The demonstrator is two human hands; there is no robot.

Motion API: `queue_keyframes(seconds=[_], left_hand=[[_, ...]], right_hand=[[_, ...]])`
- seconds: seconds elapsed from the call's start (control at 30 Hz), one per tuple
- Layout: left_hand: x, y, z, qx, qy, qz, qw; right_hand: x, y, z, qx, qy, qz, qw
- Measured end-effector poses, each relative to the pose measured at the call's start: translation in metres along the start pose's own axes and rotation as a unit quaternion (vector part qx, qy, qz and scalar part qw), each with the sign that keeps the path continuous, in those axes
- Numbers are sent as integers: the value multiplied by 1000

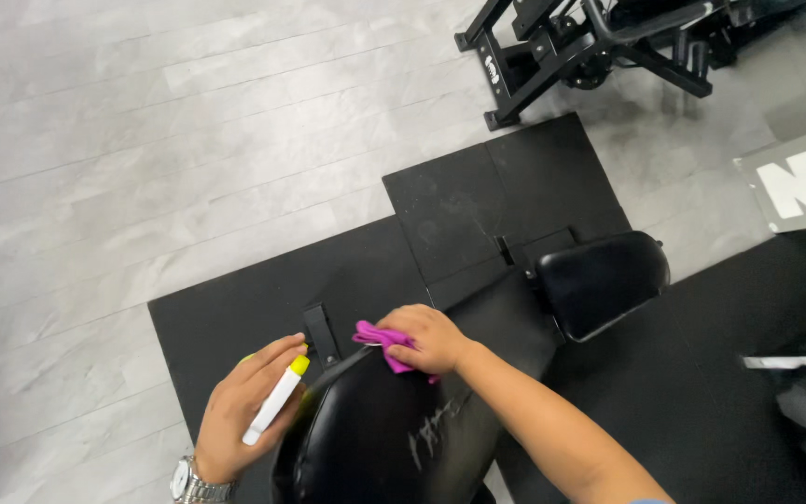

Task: The person cleans a gym bench by spraying it with a cleaning solution and wiping it down with a cloth.

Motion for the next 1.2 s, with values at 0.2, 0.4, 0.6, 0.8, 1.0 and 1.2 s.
queue_keyframes(seconds=[0.2,0.4,0.6,0.8,1.0,1.2], left_hand=[[2,-29,22,61,-35,58,996],[-6,-41,26,73,20,37,996],[-5,-52,17,107,-42,126,985],[-7,-53,23,134,-97,125,978],[4,-55,17,95,-67,89,989],[16,-63,-1,-37,-119,102,987]], right_hand=[[-123,16,-45,-39,-90,-43,994],[-64,13,-11,15,-73,7,997],[77,-43,3,-146,29,-43,988],[29,-15,2,-125,42,5,991],[-78,10,-42,-80,-352,-15,933],[-5,-44,-11,-128,-171,-8,977]])
Point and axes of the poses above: each hand's wrist, its own z-axis towards the middle knuckle, its own y-axis out of the back of the hand, x = y × z, the point moved 3 cm from there along z, towards the middle knuckle, and after that the axes turned 6 degrees about -x, right-handed, at the moved point
